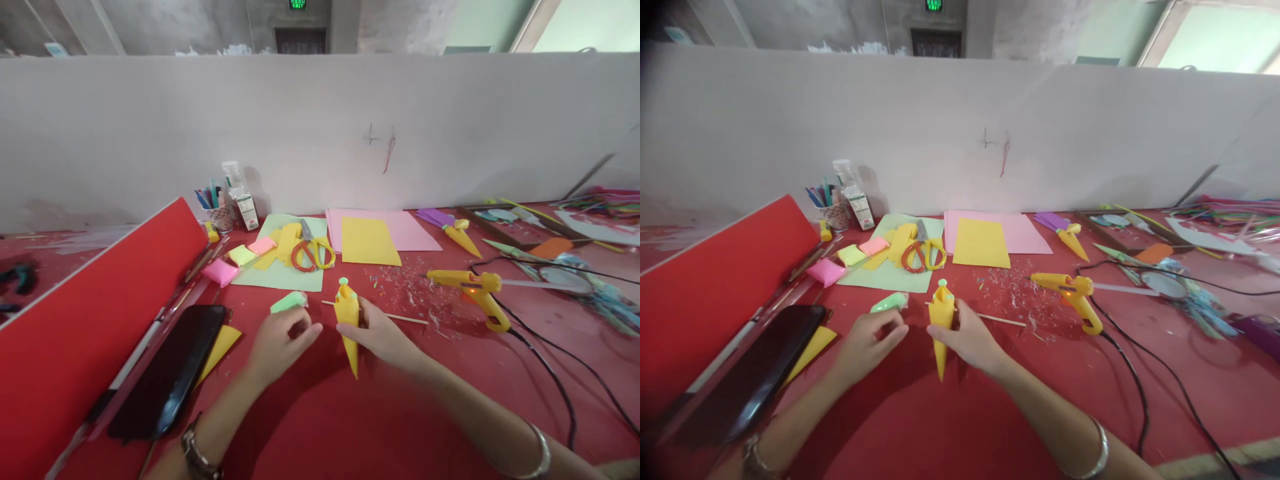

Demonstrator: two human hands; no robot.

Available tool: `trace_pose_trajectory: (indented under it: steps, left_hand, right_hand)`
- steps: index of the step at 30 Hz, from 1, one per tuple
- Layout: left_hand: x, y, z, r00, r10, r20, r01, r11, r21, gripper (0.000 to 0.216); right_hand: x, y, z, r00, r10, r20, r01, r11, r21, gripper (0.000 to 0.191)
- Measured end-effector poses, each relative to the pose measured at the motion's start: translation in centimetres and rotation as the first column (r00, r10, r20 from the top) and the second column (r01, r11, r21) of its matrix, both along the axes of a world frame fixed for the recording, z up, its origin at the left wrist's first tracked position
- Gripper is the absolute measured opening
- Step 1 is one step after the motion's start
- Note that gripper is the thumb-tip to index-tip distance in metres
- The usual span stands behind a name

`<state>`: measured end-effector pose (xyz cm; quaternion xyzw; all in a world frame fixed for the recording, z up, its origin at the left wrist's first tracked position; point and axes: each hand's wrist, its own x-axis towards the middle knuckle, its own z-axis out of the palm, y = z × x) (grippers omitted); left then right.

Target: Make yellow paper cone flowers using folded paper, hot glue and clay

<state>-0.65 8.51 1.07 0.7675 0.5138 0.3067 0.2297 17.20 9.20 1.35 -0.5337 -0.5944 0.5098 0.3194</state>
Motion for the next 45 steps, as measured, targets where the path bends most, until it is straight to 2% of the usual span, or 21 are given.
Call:
trace_pose_trajectory:
  steps: [3, 5, 7, 9, 11, 13, 16, 18, 20, 23, 26, 29, 32, 35, 39, 45]
  left_hand:
    - [-1.1, 0.8, -0.3, 0.984, 0.163, -0.067, -0.151, 0.977, 0.153, 0.022]
    - [-1.6, 1.2, -0.6, 0.961, 0.249, -0.118, -0.206, 0.934, 0.292, 0.013]
    - [-1.7, 1.4, -0.9, 0.932, 0.316, -0.176, -0.232, 0.896, 0.379, 0.02]
    - [-1.7, 1.5, -1.2, 0.905, 0.342, -0.255, -0.234, 0.898, 0.372, 0.035]
    - [-1.6, 1.5, -1.3, 0.885, 0.311, -0.346, -0.212, 0.932, 0.294, 0.044]
    - [-1.5, 1.5, -1.3, 0.871, 0.26, -0.417, -0.189, 0.96, 0.205, 0.04]
    - [-1.5, 1.4, -0.9, 0.869, 0.225, -0.441, -0.184, 0.974, 0.135, 0.021]
    - [-1.4, 1.3, -0.6, 0.889, 0.226, -0.398, -0.187, 0.973, 0.134, 0.014]
    - [-1.1, 1.0, -0.4, 0.925, 0.2, -0.323, -0.16, 0.976, 0.147, 0.013]
    - [-0.3, 0.4, -0.3, 0.969, 0.117, -0.217, -0.084, 0.984, 0.158, 0.014]
    - [0.5, -0.4, -0.3, 0.977, 0.025, -0.211, 0.02, 0.977, 0.212, 0.01]
    - [1.0, -0.9, -0.5, 0.969, -0.042, -0.242, 0.11, 0.954, 0.277, 0.011]
    - [1.2, -1.2, -0.8, 0.979, -0.039, -0.199, 0.087, 0.967, 0.238, 0.012]
    - [1.3, -1.4, -0.9, 0.978, -0.036, -0.204, 0.079, 0.975, 0.209, 0.012]
    - [1.4, -1.4, -0.8, 0.968, 0.013, -0.251, 0.058, 0.961, 0.272, 0.014]
    - [1.3, -1.4, -0.5, 0.946, 0.001, -0.324, 0.123, 0.924, 0.362, 0.02]
  right_hand:
    - [0.6, 0.3, -0.1, 0.964, 0.037, 0.263, -0.051, 0.998, 0.046, 0.027]
    - [0.9, 0.4, 0.1, 0.916, 0.064, 0.397, -0.094, 0.994, 0.058, 0.026]
    - [1.0, 0.4, 0.3, 0.873, 0.082, 0.482, -0.119, 0.992, 0.048, 0.027]
    - [1.1, 0.3, 0.5, 0.861, 0.103, 0.497, -0.135, 0.99, 0.029, 0.031]
    - [1.0, 0.2, 0.6, 0.866, 0.1, 0.49, -0.132, 0.991, 0.032, 0.037]
    - [1.0, 0.1, 0.6, 0.862, 0.061, 0.504, -0.109, 0.992, 0.066, 0.04]
    - [1.0, 0.0, 0.7, 0.856, -0.034, 0.515, -0.069, 0.981, 0.179, 0.032]
    - [1.0, 0.0, 0.8, 0.887, -0.123, 0.446, -0.041, 0.939, 0.342, 0.022]
    - [0.9, -0.1, 0.8, 0.931, -0.151, 0.333, -0.045, 0.856, 0.515, 0.013]
    - [0.5, -0.6, 0.6, 0.972, -0.048, 0.232, -0.128, 0.717, 0.685, 0.005]
    - [-0.2, -1.1, 0.4, 0.973, 0.069, 0.218, -0.209, 0.655, 0.726, 0.008]
    - [-0.6, -1.5, 0.2, 0.979, 0.092, 0.184, -0.195, 0.694, 0.693, 0.009]
    - [-0.7, -1.6, 0.2, 0.988, 0.062, 0.142, -0.141, 0.737, 0.661, 0.004]
    - [-0.6, -1.6, 0.4, 0.987, 0.103, 0.126, -0.16, 0.743, 0.65, 0.002]
    - [-0.7, -1.7, 0.7, 0.981, 0.142, 0.133, -0.194, 0.785, 0.588, 0.008]
    - [-0.8, -1.7, 0.7, 0.976, 0.201, 0.081, -0.217, 0.892, 0.396, 0.011]
